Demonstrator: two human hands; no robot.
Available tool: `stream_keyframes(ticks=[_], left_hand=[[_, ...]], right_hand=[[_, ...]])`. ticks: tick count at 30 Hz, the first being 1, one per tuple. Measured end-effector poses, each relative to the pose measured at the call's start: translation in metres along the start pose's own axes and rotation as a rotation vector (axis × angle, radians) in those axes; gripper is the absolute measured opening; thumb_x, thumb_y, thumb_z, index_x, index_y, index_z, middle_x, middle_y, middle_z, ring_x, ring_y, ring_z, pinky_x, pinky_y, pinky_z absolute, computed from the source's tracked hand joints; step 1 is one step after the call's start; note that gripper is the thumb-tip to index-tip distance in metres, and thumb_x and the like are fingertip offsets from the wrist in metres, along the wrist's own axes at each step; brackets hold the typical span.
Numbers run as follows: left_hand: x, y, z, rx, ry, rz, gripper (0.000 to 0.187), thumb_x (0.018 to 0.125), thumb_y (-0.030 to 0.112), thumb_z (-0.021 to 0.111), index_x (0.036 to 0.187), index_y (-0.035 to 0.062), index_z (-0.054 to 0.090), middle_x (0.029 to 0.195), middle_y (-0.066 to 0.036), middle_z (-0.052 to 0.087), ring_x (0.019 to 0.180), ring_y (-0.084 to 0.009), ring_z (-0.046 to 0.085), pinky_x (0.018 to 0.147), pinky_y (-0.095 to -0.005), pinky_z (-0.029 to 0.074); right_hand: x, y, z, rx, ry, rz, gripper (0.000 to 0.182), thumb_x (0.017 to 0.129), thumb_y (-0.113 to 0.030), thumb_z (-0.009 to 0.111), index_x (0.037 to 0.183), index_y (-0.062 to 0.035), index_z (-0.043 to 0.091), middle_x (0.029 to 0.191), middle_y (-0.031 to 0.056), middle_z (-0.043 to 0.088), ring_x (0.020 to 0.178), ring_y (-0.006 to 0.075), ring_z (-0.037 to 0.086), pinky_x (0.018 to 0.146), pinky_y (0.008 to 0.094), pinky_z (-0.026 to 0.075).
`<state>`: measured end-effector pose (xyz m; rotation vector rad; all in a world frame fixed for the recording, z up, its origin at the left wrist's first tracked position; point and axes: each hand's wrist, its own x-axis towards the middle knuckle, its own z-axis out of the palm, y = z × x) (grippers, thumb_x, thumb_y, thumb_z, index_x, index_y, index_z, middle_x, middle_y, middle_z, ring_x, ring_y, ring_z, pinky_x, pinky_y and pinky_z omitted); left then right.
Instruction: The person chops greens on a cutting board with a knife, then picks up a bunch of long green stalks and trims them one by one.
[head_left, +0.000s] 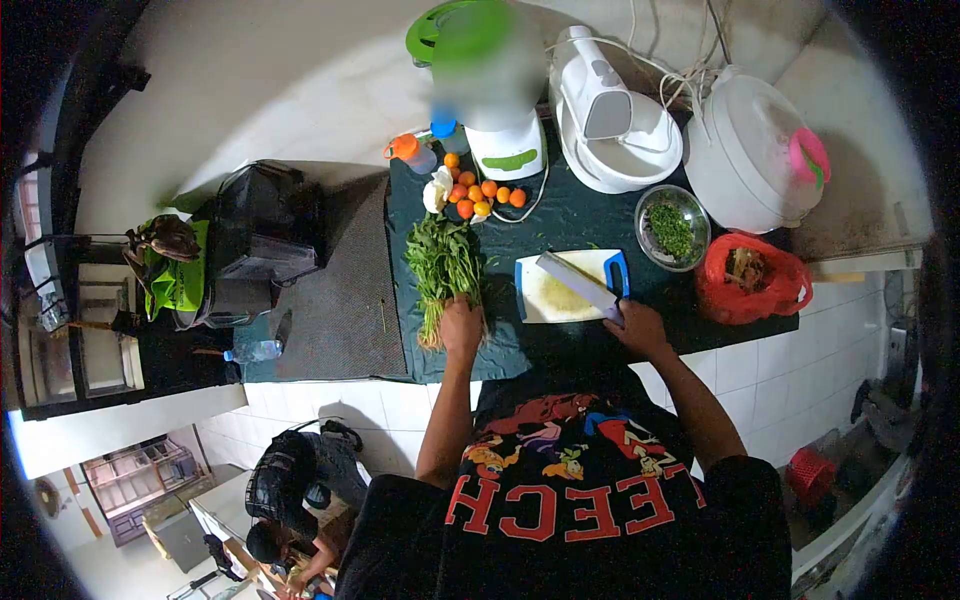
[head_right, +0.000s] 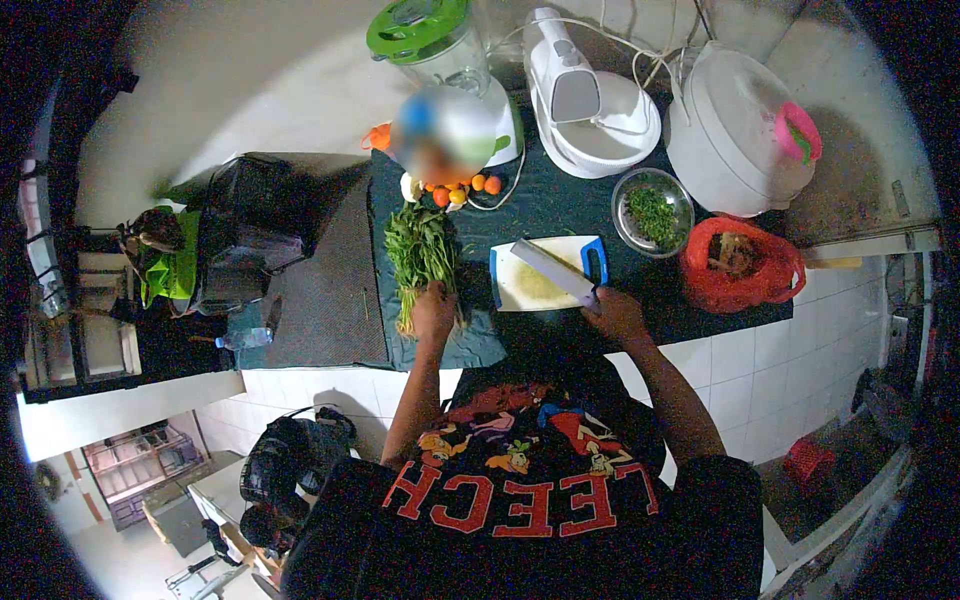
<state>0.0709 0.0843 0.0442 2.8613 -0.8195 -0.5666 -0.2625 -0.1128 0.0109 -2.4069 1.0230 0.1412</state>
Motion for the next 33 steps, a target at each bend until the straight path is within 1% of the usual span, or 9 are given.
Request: stream_keyframes(ticks=[5,9,13,16,20,26,28,31,33], left_hand=[[-0.001,-0.012,0.001,-0.222,0.104,0.158,0.025,0.087,0.021,0.067,0.103,0.0022,0.07,0.095,-0.026,0.071,0.09,-0.0429,0.07,0.078,-0.0533,0.055],[0.0,-0.009,-0.004,-0.221,0.13,0.033,0.025,0.087,0.019,0.061,0.103,0.0019,0.07,0.09,-0.025,0.072,0.087,-0.0446,0.069,0.077,-0.0527,0.055],[0.002,-0.017,-0.01,-0.28,0.202,0.14,0.028,0.087,0.023,0.061,0.103,0.0005,0.07,0.089,-0.025,0.072,0.086,-0.0433,0.07,0.076,-0.0516,0.055],[0.0,-0.026,-0.009,-0.256,0.171,0.1,0.035,0.087,0.023,0.067,0.116,0.003,0.065,0.088,-0.023,0.073,0.083,-0.0404,0.071,0.074,-0.0502,0.055],[-0.005,-0.026,-0.015,-0.263,0.073,0.094,0.038,0.086,0.021,0.068,0.121,0.0052,0.062,0.088,-0.022,0.073,0.08,-0.0388,0.072,0.072,-0.0487,0.055],[-0.009,-0.025,-0.009,-0.335,0.059,0.213,0.047,0.089,0.016,0.067,0.134,0.0073,0.057,0.088,-0.019,0.075,0.077,-0.0328,0.074,0.069,-0.0438,0.056],[-0.019,-0.014,-0.026,-0.638,-0.108,0.114,0.048,0.095,0.007,0.059,0.142,0.008,0.052,0.098,-0.019,0.074,0.079,-0.0256,0.075,0.066,-0.0387,0.056],[-0.024,-0.005,-0.048,-0.78,-0.23,0.063,0.054,0.094,0.005,0.06,0.147,0.0101,0.049,0.108,-0.015,0.072,0.083,-0.0175,0.072,0.068,-0.0312,0.055],[-0.029,-0.003,-0.059,-0.842,-0.252,0.104,0.052,0.095,0.005,0.059,0.147,0.0099,0.049,0.109,-0.015,0.071,0.083,-0.0172,0.072,0.068,-0.0305,0.055]], right_hand=[[0.003,0.001,-0.011,0.0,-0.069,-0.051,0.048,0.089,-0.051,0.067,0.094,-0.0042,0.06,0.086,0.0185,0.068,0.082,0.0396,0.067,0.074,0.0523,0.052],[0.006,0.002,-0.015,-0.035,-0.07,-0.083,0.048,0.088,-0.052,0.067,0.092,-0.0043,0.06,0.085,0.0183,0.068,0.081,0.0391,0.067,0.074,0.0529,0.052],[0.011,0.002,-0.021,-0.055,-0.136,-0.09,0.048,0.088,-0.052,0.068,0.093,-0.0046,0.06,0.085,0.0188,0.068,0.081,0.0387,0.068,0.073,0.0532,0.051],[0.009,0.004,-0.012,-0.037,-0.122,-0.084,0.047,0.087,-0.051,0.068,0.094,-0.005,0.06,0.085,0.0188,0.067,0.083,0.0382,0.068,0.073,0.053,0.051],[0.006,0.01,-0.002,-0.017,-0.034,-0.097,0.046,0.087,-0.049,0.069,0.094,-0.005,0.059,0.086,0.0187,0.067,0.083,0.0382,0.067,0.073,0.0525,0.052],[0.003,0.005,-0.008,-0.023,-0.017,-0.112,0.051,0.086,-0.053,0.069,0.099,-0.0048,0.06,0.086,0.0189,0.07,0.08,0.0383,0.07,0.072,0.053,0.055],[0.001,-0.001,-0.017,-0.03,-0.053,-0.105,0.05,0.087,-0.052,0.069,0.098,-0.0041,0.061,0.086,0.0192,0.07,0.083,0.0384,0.07,0.072,0.0513,0.055],[0.0,-0.01,-0.03,-0.063,-0.111,-0.117,0.05,0.088,-0.052,0.068,0.095,-0.0033,0.063,0.085,0.0186,0.07,0.084,0.0384,0.07,0.073,0.0499,0.055],[0.006,-0.021,-0.037,-0.085,-0.13,-0.138,0.05,0.089,-0.052,0.068,0.094,-0.003,0.065,0.083,0.0178,0.07,0.083,0.0383,0.07,0.073,0.0503,0.055]])
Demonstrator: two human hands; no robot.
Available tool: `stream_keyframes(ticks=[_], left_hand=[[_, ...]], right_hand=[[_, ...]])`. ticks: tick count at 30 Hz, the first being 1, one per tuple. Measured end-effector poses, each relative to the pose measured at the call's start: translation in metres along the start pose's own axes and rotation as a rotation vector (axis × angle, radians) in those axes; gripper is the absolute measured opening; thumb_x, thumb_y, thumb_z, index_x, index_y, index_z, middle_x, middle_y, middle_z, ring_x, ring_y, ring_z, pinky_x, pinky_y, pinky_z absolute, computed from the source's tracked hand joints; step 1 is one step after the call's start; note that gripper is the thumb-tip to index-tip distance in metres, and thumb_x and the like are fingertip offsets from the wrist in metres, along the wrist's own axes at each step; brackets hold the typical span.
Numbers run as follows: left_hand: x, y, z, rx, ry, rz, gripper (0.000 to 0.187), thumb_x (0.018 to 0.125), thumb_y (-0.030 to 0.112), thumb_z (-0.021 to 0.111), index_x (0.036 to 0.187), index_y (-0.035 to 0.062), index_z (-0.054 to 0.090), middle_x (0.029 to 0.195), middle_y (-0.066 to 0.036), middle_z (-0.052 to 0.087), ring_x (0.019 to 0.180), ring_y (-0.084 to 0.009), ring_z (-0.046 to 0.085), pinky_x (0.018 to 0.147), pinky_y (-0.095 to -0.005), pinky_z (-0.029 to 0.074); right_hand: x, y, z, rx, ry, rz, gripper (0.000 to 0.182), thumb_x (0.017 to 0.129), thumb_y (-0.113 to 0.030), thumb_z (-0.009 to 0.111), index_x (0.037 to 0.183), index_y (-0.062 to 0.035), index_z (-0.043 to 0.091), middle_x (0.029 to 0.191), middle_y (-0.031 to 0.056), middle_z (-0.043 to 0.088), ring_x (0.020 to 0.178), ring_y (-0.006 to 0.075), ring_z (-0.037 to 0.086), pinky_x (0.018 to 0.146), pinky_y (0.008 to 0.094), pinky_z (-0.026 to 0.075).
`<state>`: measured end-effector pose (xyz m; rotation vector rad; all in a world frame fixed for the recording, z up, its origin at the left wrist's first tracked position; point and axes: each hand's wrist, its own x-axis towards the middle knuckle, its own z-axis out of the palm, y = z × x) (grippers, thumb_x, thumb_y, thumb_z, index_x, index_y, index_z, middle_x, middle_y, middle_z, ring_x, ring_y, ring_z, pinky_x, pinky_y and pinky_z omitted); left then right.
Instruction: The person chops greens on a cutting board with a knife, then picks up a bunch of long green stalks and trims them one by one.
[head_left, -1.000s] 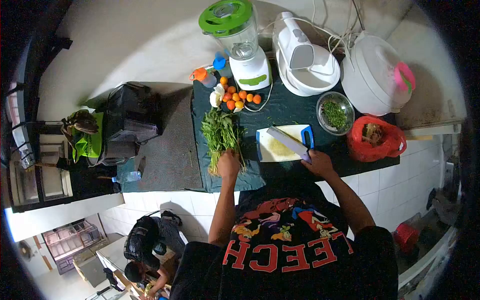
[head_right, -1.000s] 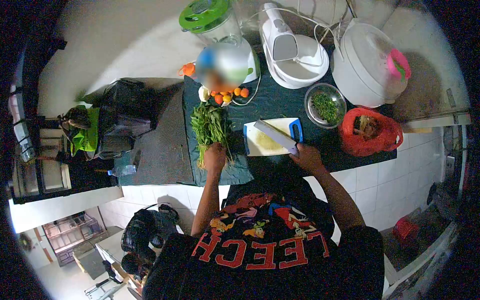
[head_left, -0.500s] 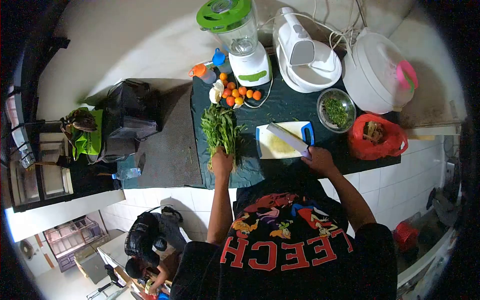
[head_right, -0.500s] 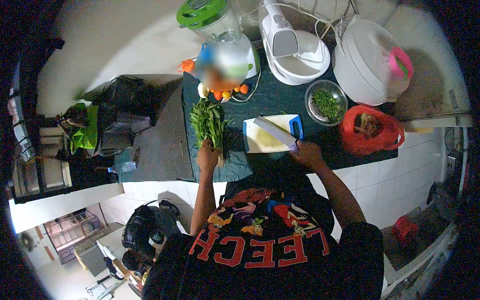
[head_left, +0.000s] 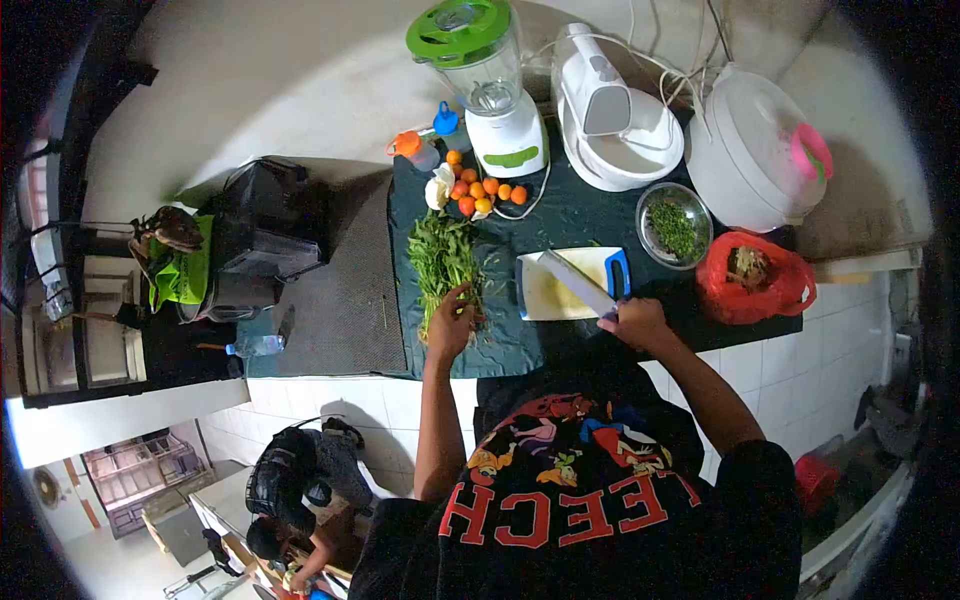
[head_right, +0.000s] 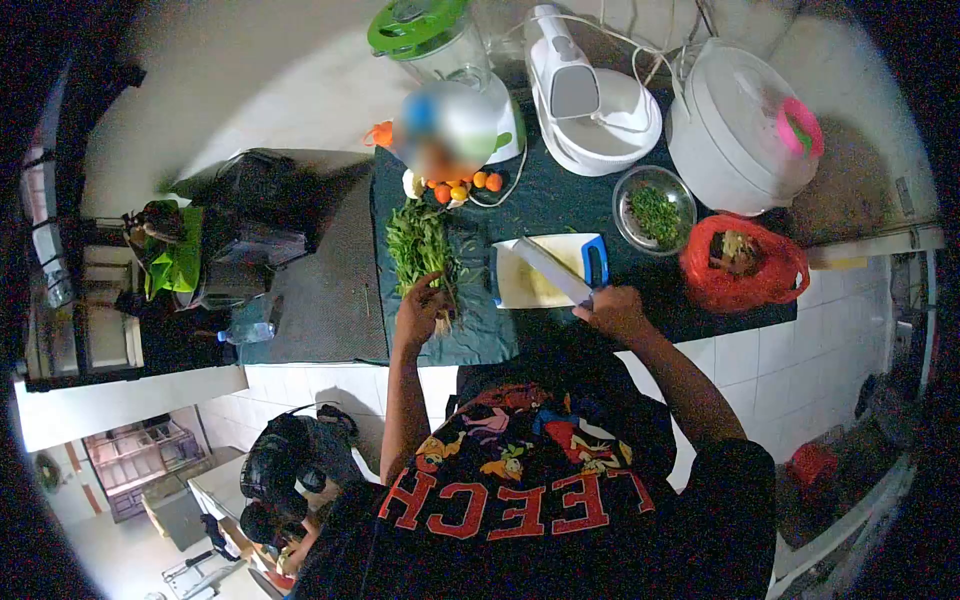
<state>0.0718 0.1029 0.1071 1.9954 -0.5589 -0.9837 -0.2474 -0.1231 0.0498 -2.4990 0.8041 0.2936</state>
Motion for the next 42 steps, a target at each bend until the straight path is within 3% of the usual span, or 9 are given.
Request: stream_keyframes(ticks=[4,9,15,21,25,36,39,41,42], left_hand=[[-0.011,0.012,0.003,-0.141,-0.047,0.076,0.047,0.098,0.004,0.058,0.144,0.0052,0.05,0.109,-0.015,0.069,0.086,-0.0181,0.071,0.07,-0.0285,0.053],[-0.024,0.027,0.031,-0.333,-0.091,0.086,0.049,0.096,0.005,0.064,0.143,0.0019,0.049,0.111,-0.015,0.068,0.089,-0.0173,0.069,0.071,-0.0274,0.052],[-0.029,0.03,0.053,-0.246,0.044,0.135,0.051,0.088,0.011,0.079,0.133,0.0013,0.057,0.103,-0.01,0.071,0.084,-0.0137,0.068,0.069,-0.0251,0.054],[-0.03,0.037,0.071,-0.174,0.038,0.138,0.026,0.091,0.013,0.077,0.112,-0.0004,0.07,0.091,-0.005,0.072,0.084,-0.0125,0.068,0.071,-0.0251,0.055],[-0.036,0.049,0.086,-0.295,-0.035,0.09,0.023,0.095,0.012,0.072,0.115,0.0012,0.069,0.105,-0.007,0.073,0.092,-0.0155,0.069,0.081,-0.0286,0.056],[-0.041,0.039,0.104,-0.35,-0.084,0.085,0.02,0.094,0.007,0.071,0.113,0.0002,0.071,0.095,-0.005,0.075,0.084,-0.0149,0.068,0.077,-0.0287,0.055],[-0.038,0.038,0.101,0.132,-0.068,0.338,0.039,0.092,0.011,0.073,0.129,0.0054,0.063,0.112,-0.008,0.069,0.101,-0.0207,0.066,0.089,-0.0347,0.053],[-0.053,0.088,0.099,0.523,0.172,0.72,0.056,0.082,0.008,0.076,0.136,0.0111,0.061,0.131,-0.013,0.062,0.116,-0.0338,0.061,0.098,-0.0418,0.05],[-0.049,0.094,0.094,0.592,0.044,0.834,0.066,0.079,0.012,0.077,0.141,0.0147,0.055,0.143,-0.013,0.052,0.128,-0.036,0.052,0.107,-0.0467,0.042]], right_hand=[[0.025,-0.064,-0.021,0.051,0.103,-0.08,0.046,0.089,-0.049,0.07,0.089,-0.0025,0.068,0.079,0.0181,0.071,0.075,0.0388,0.07,0.065,0.0503,0.055],[0.059,-0.132,0.005,0.858,0.009,-0.237,0.037,0.093,-0.037,0.072,0.088,-0.0006,0.066,0.068,0.0097,0.065,0.059,0.0189,0.063,0.057,0.0357,0.049],[0.059,-0.136,-0.015,1.229,-0.247,0.003,0.019,0.097,-0.018,0.067,0.102,0.0001,0.069,0.082,0.002,0.067,0.066,0.0081,0.06,0.061,0.0257,0.051],[0.04,-0.131,-0.036,1.481,-0.129,0.215,0.025,0.094,-0.025,0.073,0.107,-0.0038,0.074,0.085,-0.0016,0.067,0.074,0.0073,0.061,0.062,0.0232,0.048],[0.04,-0.115,-0.022,1.564,-0.11,0.236,0.024,0.093,-0.028,0.075,0.106,-0.0069,0.075,0.084,-0.0038,0.065,0.073,0.0061,0.059,0.064,0.0224,0.047],[0.027,-0.097,-0.028,1.6,-0.113,0.238,0.026,0.093,-0.031,0.074,0.101,-0.0069,0.074,0.078,-0.0044,0.064,0.066,0.0059,0.057,0.058,0.0238,0.047],[0.027,-0.084,-0.028,1.437,-0.106,0.237,0.028,0.093,-0.03,0.074,0.104,-0.0043,0.073,0.081,-0.0017,0.066,0.066,0.0082,0.058,0.059,0.0257,0.049],[0.027,-0.073,-0.037,1.383,-0.131,0.216,0.029,0.093,-0.029,0.073,0.106,-0.0026,0.072,0.082,0.0001,0.066,0.065,0.0096,0.059,0.06,0.0267,0.049],[0.026,-0.067,-0.047,1.224,-0.241,0.151,0.027,0.096,-0.026,0.07,0.106,-0.0015,0.07,0.086,-0.0002,0.066,0.072,0.0105,0.06,0.063,0.0271,0.05]])
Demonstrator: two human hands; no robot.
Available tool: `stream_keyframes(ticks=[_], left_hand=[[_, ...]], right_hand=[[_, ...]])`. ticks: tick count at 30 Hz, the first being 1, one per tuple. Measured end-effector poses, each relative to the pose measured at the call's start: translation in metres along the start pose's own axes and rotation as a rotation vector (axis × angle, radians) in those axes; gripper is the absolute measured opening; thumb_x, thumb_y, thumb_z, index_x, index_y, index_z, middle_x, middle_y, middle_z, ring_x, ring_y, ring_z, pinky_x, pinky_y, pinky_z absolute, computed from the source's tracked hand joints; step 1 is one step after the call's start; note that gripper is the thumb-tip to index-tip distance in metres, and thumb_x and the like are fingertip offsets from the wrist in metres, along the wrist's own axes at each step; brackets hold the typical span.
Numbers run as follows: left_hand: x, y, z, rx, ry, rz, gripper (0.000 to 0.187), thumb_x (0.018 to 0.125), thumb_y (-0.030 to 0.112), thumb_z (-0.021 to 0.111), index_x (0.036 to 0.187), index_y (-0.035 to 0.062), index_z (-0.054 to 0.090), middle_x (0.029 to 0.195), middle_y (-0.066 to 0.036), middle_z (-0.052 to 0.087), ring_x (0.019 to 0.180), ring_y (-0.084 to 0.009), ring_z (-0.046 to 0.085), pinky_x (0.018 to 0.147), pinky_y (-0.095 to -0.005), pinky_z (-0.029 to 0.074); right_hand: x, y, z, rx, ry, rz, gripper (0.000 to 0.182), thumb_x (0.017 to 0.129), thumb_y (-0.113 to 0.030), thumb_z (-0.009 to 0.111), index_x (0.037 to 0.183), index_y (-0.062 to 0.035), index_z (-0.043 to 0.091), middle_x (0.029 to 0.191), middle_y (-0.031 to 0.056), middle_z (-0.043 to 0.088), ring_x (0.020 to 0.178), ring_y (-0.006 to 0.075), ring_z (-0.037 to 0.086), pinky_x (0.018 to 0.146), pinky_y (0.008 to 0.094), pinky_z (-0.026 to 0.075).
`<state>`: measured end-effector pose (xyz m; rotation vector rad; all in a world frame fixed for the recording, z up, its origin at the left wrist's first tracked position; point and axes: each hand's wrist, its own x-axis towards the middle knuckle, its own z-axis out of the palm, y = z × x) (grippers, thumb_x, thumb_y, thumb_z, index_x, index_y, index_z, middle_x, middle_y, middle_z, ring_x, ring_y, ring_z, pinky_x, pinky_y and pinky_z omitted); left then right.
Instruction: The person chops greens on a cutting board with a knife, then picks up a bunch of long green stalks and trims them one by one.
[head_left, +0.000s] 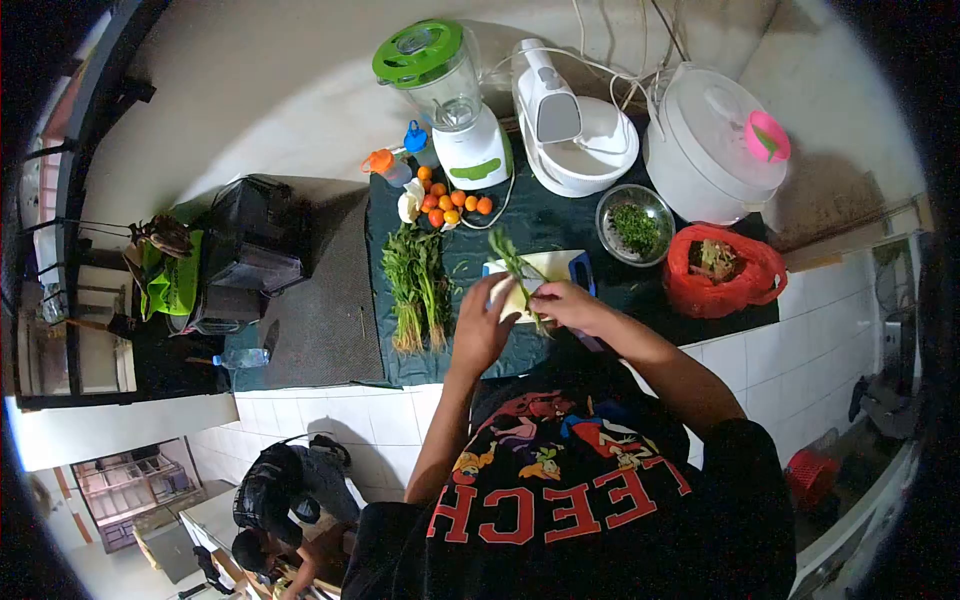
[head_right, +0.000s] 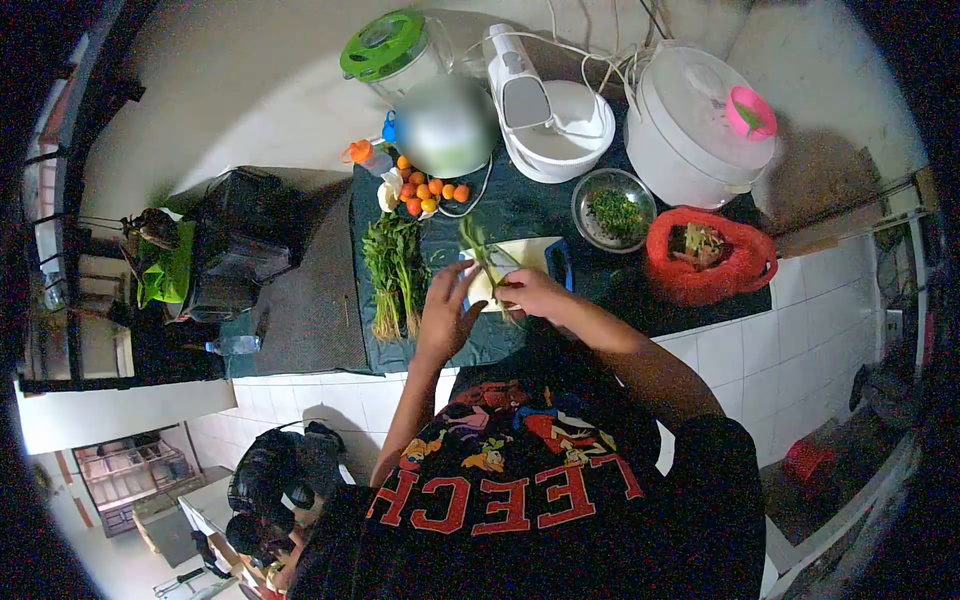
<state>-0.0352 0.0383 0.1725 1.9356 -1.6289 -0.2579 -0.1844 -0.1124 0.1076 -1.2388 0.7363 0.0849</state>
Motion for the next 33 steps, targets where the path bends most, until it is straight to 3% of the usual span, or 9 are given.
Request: stream_keyframes(ticks=[3,5,7,11,17,20,22,28,33], left_hand=[[0.017,0.01,0.003,0.087,-0.119,0.266,0.052,0.087,0.018,0.071,0.138,0.0153,0.056,0.124,-0.012,0.065,0.123,-0.032,0.058,0.113,-0.0488,0.037],[0.02,0.006,0.011,0.048,-0.194,0.217,0.044,0.089,0.019,0.069,0.132,0.0153,0.06,0.116,-0.011,0.069,0.117,-0.0306,0.062,0.113,-0.0484,0.037],[0.022,-0.004,0.025,0.008,-0.268,0.175,0.037,0.091,0.02,0.066,0.127,0.0154,0.063,0.108,-0.009,0.072,0.11,-0.0291,0.066,0.113,-0.048,0.038],[0.022,-0.009,0.036,-0.003,-0.262,0.069,0.021,0.094,0.019,0.063,0.11,0.009,0.071,0.099,-0.014,0.071,0.093,-0.0326,0.07,0.086,-0.0435,0.055],[0.013,-0.009,0.052,-0.26,-0.228,-0.118,0.024,0.095,0.023,0.068,0.112,0.0055,0.071,0.106,-0.019,0.072,0.092,-0.0393,0.07,0.077,-0.0423,0.056],[0.005,-0.014,0.054,-0.259,-0.195,-0.109,0.026,0.093,0.014,0.068,0.117,0.0038,0.067,0.098,-0.02,0.072,0.085,-0.0362,0.072,0.074,-0.0422,0.056],[0.003,-0.014,0.055,-0.344,-0.237,-0.315,0.022,0.096,0.019,0.068,0.112,0.0032,0.068,0.095,-0.016,0.074,0.082,-0.0232,0.073,0.075,-0.0355,0.056],[-0.004,-0.005,0.058,-0.852,-0.215,-0.456,0.019,0.101,0.015,0.063,0.109,-0.0014,0.065,0.094,-0.009,0.074,0.079,-0.0141,0.067,0.072,-0.0297,0.053],[-0.013,-0.013,0.067,-0.802,-0.226,-0.457,0.022,0.102,0.017,0.062,0.113,-0.0019,0.063,0.087,-0.007,0.072,0.074,-0.0111,0.065,0.067,-0.0285,0.053]], right_hand=[[-0.007,-0.009,-0.02,-0.325,-0.126,-0.018,0.021,0.1,-0.021,0.063,0.105,-0.0004,0.068,0.088,0.0013,0.068,0.077,0.0112,0.062,0.066,0.0292,0.052],[-0.012,-0.017,-0.033,-0.558,-0.249,-0.111,0.019,0.099,-0.019,0.064,0.103,-0.0006,0.068,0.087,0.0018,0.07,0.074,0.0109,0.063,0.065,0.0303,0.052],[-0.02,-0.021,-0.041,-0.443,-0.273,-0.113,0.018,0.099,-0.018,0.064,0.1,-0.0007,0.069,0.087,0.0021,0.072,0.073,0.0101,0.063,0.065,0.0288,0.052],[-0.018,-0.001,-0.051,-0.284,-0.132,-0.201,0.02,0.096,-0.02,0.066,0.09,-0.0022,0.072,0.081,0.0041,0.074,0.068,0.0102,0.067,0.065,0.0289,0.053],[-0.007,0.032,-0.056,-0.425,0.041,-0.405,0.022,0.096,-0.019,0.068,0.105,-0.0003,0.073,0.084,0.0055,0.074,0.075,0.0147,0.069,0.07,0.0282,0.053],[0.001,0.044,-0.05,-0.117,-0.046,-0.226,0.029,0.094,-0.018,0.07,0.12,-0.0029,0.069,0.091,0.003,0.073,0.079,0.0129,0.067,0.07,0.027,0.052],[0.005,0.053,-0.043,0.006,-0.034,-0.416,0.035,0.094,-0.018,0.071,0.126,-0.0055,0.067,0.098,0.0001,0.071,0.078,0.0088,0.063,0.068,0.0252,0.05],[-0.005,0.053,-0.032,0.151,-0.111,-0.193,0.034,0.094,-0.026,0.073,0.123,-0.0076,0.07,0.099,-0.0009,0.072,0.078,0.0055,0.061,0.068,0.0238,0.049],[-0.005,0.051,-0.037,0.044,-0.055,-0.256,0.03,0.094,-0.029,0.074,0.114,-0.0067,0.074,0.092,-0.0004,0.073,0.079,0.0055,0.061,0.069,0.0246,0.049]])
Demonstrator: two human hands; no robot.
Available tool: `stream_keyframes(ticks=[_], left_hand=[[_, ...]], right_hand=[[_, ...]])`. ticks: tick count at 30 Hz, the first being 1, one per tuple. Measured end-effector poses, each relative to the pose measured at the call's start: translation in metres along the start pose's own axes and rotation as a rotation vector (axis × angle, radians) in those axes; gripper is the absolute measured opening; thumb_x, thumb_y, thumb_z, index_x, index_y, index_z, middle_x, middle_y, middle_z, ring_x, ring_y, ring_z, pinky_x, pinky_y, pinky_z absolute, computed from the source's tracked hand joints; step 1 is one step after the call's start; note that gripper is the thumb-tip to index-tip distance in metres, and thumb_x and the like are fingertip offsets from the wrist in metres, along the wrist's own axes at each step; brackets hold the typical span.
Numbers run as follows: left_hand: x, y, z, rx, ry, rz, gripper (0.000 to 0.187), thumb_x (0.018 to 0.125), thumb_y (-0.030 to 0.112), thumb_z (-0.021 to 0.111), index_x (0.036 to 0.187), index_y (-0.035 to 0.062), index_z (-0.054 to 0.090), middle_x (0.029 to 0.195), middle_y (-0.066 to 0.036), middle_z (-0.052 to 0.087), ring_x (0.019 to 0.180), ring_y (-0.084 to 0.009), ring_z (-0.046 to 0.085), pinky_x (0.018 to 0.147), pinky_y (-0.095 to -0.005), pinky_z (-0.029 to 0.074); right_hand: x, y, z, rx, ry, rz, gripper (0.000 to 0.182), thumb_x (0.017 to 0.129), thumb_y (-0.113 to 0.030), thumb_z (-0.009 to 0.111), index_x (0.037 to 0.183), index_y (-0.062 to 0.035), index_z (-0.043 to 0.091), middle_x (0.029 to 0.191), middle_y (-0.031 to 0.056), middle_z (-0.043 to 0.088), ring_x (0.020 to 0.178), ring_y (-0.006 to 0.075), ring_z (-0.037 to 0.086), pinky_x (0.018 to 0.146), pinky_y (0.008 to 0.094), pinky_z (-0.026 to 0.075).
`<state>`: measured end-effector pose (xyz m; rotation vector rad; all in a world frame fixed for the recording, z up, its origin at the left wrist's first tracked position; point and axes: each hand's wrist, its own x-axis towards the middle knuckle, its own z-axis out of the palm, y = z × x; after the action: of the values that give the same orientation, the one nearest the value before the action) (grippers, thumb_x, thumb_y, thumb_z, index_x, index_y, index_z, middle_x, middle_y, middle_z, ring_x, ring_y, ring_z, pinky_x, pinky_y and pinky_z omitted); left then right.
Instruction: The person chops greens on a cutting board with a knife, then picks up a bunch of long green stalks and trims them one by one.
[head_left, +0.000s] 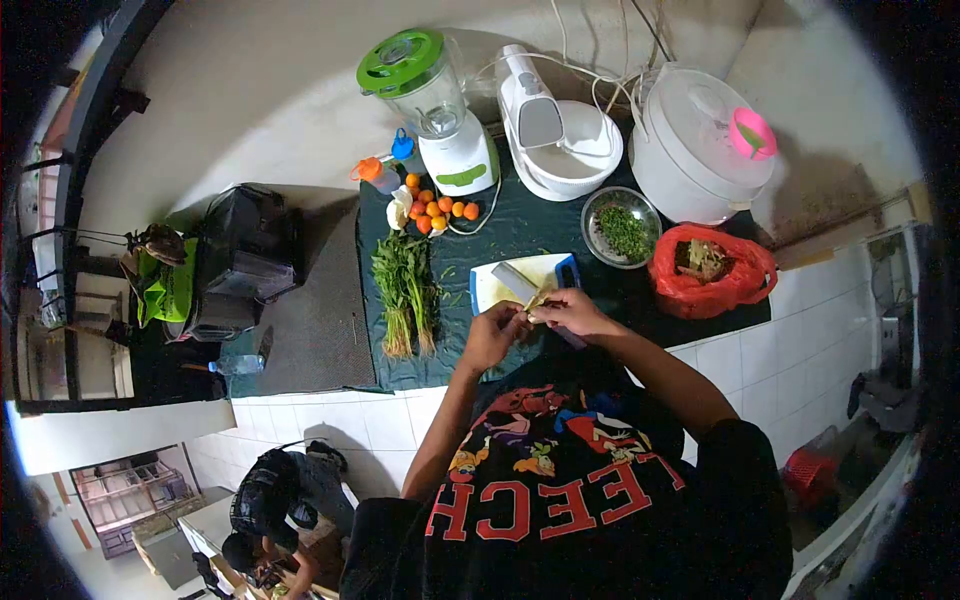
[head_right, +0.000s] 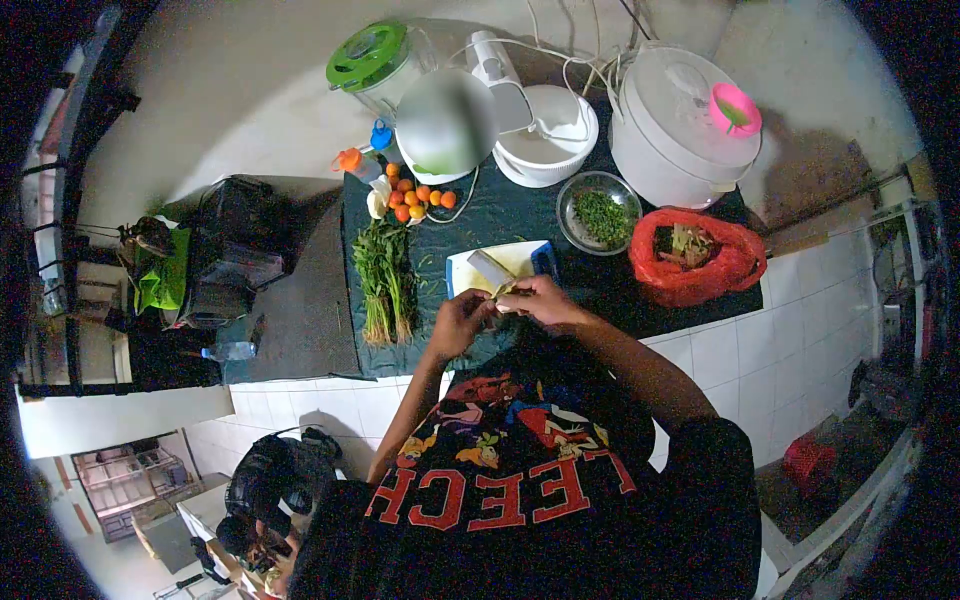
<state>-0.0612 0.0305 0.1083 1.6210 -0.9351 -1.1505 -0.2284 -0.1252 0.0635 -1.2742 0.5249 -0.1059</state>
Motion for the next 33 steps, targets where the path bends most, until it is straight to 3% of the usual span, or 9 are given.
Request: stream_keyframes(ticks=[2,12,15,19,22,24,29,31,33], left_hand=[[-0.002,-0.003,0.002,-0.043,0.011,-0.006,0.023,0.103,0.018,0.061,0.114,-0.0016,0.063,0.086,-0.006,0.071,0.072,-0.0103,0.063,0.066,-0.028,0.052],[-0.007,-0.014,-0.003,-0.126,0.028,-0.111,0.03,0.105,0.026,0.058,0.119,-0.0007,0.062,0.086,-0.001,0.067,0.07,-0.0071,0.056,0.06,-0.0234,0.043],[-0.008,-0.014,-0.005,-0.074,0.027,-0.103,0.031,0.105,0.026,0.059,0.118,-0.0012,0.063,0.085,-0.001,0.067,0.071,-0.0079,0.056,0.062,-0.0244,0.045],[-0.012,-0.02,-0.018,0.183,0.148,-0.1,0.032,0.103,0.025,0.059,0.118,-0.0033,0.065,0.082,-0.003,0.069,0.07,-0.0076,0.056,0.064,-0.0248,0.046],[-0.015,-0.028,-0.028,0.023,0.186,-0.154,0.033,0.103,0.025,0.059,0.117,-0.0045,0.067,0.085,-0.005,0.072,0.071,-0.0085,0.058,0.065,-0.0266,0.048],[-0.014,-0.03,-0.031,0.045,0.176,-0.17,0.035,0.102,0.024,0.061,0.12,-0.0048,0.066,0.088,-0.006,0.074,0.072,-0.0081,0.058,0.066,-0.0266,0.048],[0.0,-0.033,-0.031,0.061,0.216,-0.134,0.033,0.099,0.024,0.065,0.12,-0.0006,0.07,0.091,-0.009,0.076,0.074,-0.0125,0.07,0.067,-0.0265,0.053],[0.006,-0.035,-0.029,0.068,0.242,-0.162,0.031,0.098,0.023,0.066,0.118,0.0003,0.072,0.091,-0.009,0.076,0.076,-0.0145,0.072,0.067,-0.0269,0.055],[0.013,-0.053,-0.032,0.095,0.28,-0.149,0.027,0.096,0.02,0.069,0.115,0.0014,0.074,0.091,-0.011,0.077,0.081,-0.0171,0.076,0.066,-0.0279,0.057]], right_hand=[[0.009,0.006,-0.012,-0.35,-0.019,-0.137,0.028,0.094,-0.027,0.074,0.109,-0.0032,0.074,0.09,0.0016,0.073,0.079,0.0058,0.062,0.071,0.0255,0.049],[0.007,0.009,-0.013,-0.221,0.029,-0.192,0.026,0.094,-0.025,0.074,0.104,-0.0015,0.074,0.088,0.0011,0.072,0.078,0.0059,0.06,0.072,0.0263,0.05],[0.005,0.004,-0.01,-0.277,0.04,-0.183,0.022,0.093,-0.023,0.074,0.1,-0.0026,0.074,0.086,0.004,0.072,0.076,0.0102,0.063,0.072,0.0288,0.051],[0.009,-0.01,-0.025,-0.69,0.18,-0.433,0.015,0.088,-0.018,0.074,0.093,-0.0033,0.074,0.085,0.011,0.071,0.076,0.0235,0.069,0.07,0.0345,0.052],[0.029,-0.019,-0.038,-0.774,0.301,-0.409,0.014,0.085,-0.016,0.072,0.088,-0.0023,0.074,0.081,0.0136,0.068,0.073,0.0313,0.067,0.065,0.0376,0.052],[0.046,-0.03,-0.044,-0.857,0.302,-0.388,0.014,0.086,-0.02,0.07,0.088,-0.0066,0.075,0.086,0.0158,0.068,0.081,0.0344,0.068,0.075,0.0447,0.054],[0.072,-0.032,-0.038,-0.999,0.408,-0.492,0.028,0.089,-0.023,0.068,0.107,-0.0017,0.069,0.104,0.0193,0.067,0.095,0.0374,0.066,0.079,0.0481,0.053],[0.046,-0.034,-0.015,-1.344,0.503,-0.445,0.042,0.093,-0.03,0.065,0.122,-0.0002,0.06,0.116,0.0238,0.062,0.101,0.0412,0.064,0.082,0.0511,0.053],[0.02,-0.005,0.003,-1.283,0.388,-0.246,0.053,0.093,-0.039,0.064,0.128,-0.0007,0.055,0.118,0.0261,0.06,0.101,0.0438,0.063,0.083,0.0533,0.054]])
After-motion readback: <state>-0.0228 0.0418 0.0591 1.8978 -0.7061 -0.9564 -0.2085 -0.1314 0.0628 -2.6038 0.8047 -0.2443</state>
